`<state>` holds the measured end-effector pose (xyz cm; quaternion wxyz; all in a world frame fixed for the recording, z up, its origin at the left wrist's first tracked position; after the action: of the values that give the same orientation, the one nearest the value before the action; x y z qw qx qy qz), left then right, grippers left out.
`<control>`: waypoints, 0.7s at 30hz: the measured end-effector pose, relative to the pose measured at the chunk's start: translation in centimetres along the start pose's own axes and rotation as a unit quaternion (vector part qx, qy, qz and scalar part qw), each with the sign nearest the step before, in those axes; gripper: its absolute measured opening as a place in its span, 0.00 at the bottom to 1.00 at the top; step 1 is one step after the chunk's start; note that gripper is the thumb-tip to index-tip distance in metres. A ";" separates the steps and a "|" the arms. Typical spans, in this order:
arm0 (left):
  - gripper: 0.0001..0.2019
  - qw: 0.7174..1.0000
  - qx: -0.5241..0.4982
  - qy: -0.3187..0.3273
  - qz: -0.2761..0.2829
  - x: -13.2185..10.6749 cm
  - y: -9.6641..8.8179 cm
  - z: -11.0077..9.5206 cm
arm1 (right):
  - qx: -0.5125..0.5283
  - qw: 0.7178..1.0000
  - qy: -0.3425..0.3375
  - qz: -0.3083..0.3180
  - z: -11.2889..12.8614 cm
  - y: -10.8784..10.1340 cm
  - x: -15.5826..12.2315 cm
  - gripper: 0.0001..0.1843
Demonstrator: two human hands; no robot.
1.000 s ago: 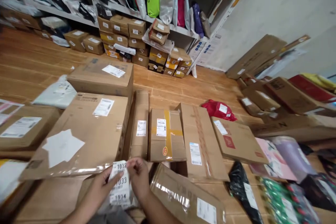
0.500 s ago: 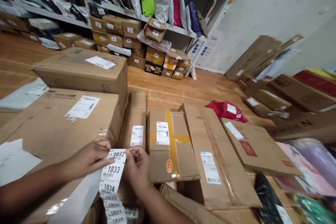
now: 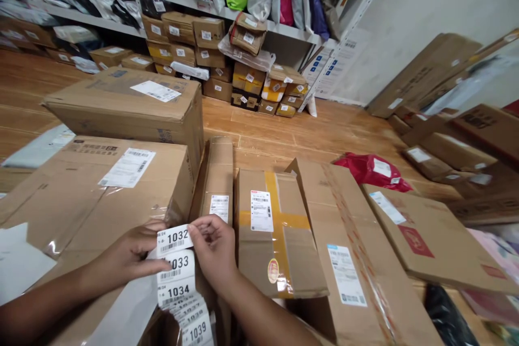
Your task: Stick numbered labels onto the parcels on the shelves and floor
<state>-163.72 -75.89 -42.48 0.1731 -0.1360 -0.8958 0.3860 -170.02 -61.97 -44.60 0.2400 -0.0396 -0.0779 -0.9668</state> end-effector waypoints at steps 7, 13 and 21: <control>0.15 0.996 0.077 0.036 0.004 -0.1 0.7 -0.8 | -0.064 0.993 -0.074 -0.064 0.4 -2.2 2.4 0.08; 0.08 0.994 0.097 0.029 0.035 0.4 0.4 -2.3 | -0.171 0.975 -0.020 -0.139 -2.9 -5.9 15.9 0.07; 0.12 0.998 0.027 -0.031 0.043 0.3 1.3 -0.7 | -0.299 0.938 0.063 -0.165 -11.0 -4.7 30.6 0.05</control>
<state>-163.51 -74.47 -42.95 0.1321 -0.1579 -0.8835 0.4208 -199.65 -73.71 -52.53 0.0586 -0.0349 0.2243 -0.9721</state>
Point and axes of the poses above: each hand's wrist, its own x-axis towards the middle knuckle, its own y-axis out of the palm, z = x × y, the point moved 5 cm from there along x, towards the middle knuckle, and after that the axes turned 5 degrees about z, right-handed, at the moved point
